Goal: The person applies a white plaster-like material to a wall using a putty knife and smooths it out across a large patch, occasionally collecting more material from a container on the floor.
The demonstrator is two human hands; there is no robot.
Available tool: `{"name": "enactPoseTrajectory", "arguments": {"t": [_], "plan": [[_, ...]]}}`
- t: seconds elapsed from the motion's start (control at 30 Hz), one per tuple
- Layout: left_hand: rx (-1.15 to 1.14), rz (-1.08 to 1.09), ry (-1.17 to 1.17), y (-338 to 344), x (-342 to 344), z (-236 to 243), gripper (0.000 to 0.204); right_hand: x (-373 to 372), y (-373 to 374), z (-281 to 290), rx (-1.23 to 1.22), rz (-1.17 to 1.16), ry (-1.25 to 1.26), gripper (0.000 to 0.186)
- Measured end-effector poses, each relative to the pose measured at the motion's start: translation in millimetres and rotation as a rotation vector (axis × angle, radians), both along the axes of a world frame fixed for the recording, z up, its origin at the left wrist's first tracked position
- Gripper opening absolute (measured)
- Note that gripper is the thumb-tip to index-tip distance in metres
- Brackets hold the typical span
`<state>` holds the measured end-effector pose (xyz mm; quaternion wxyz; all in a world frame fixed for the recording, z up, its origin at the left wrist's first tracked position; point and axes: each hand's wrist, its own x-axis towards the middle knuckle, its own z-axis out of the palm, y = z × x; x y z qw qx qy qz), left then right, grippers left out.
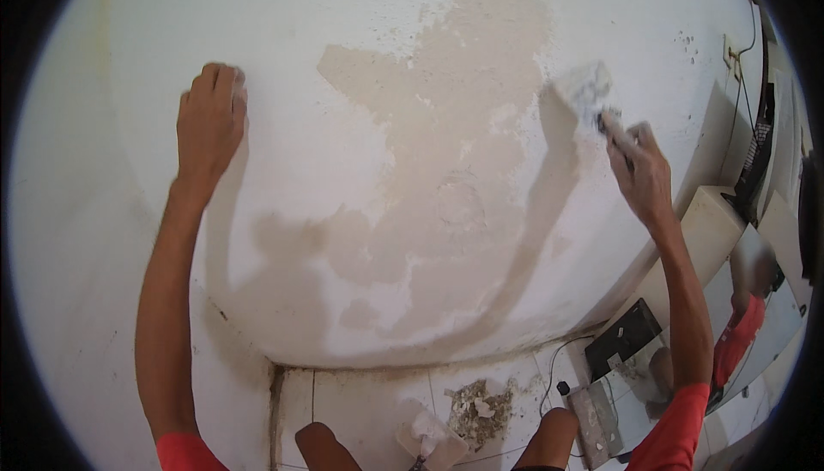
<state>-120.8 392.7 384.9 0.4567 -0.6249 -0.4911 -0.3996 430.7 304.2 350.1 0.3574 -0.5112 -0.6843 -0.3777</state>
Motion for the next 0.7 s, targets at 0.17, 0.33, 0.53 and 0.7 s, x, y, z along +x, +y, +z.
{"name": "enactPoseTrajectory", "arguments": {"t": [0.17,0.33,0.53,0.7], "plan": [[0.326,0.051,0.058,14.7,11.4,57.5,0.039,-79.6,40.5,75.4,0.229,0.052,0.019,0.044],[0.367,0.039,-0.094,49.4,28.4,39.1,0.046,-114.1,78.6,71.9,0.268,0.008,-0.011,0.049],[0.426,0.029,-0.108,57.9,19.3,31.6,0.046,-90.6,56.7,1.2,0.018,0.086,-0.233,0.067],[0.431,-0.050,-0.157,62.0,28.8,29.4,0.047,-10.3,14.8,-9.2,-0.052,-0.051,-0.218,0.056]]}}
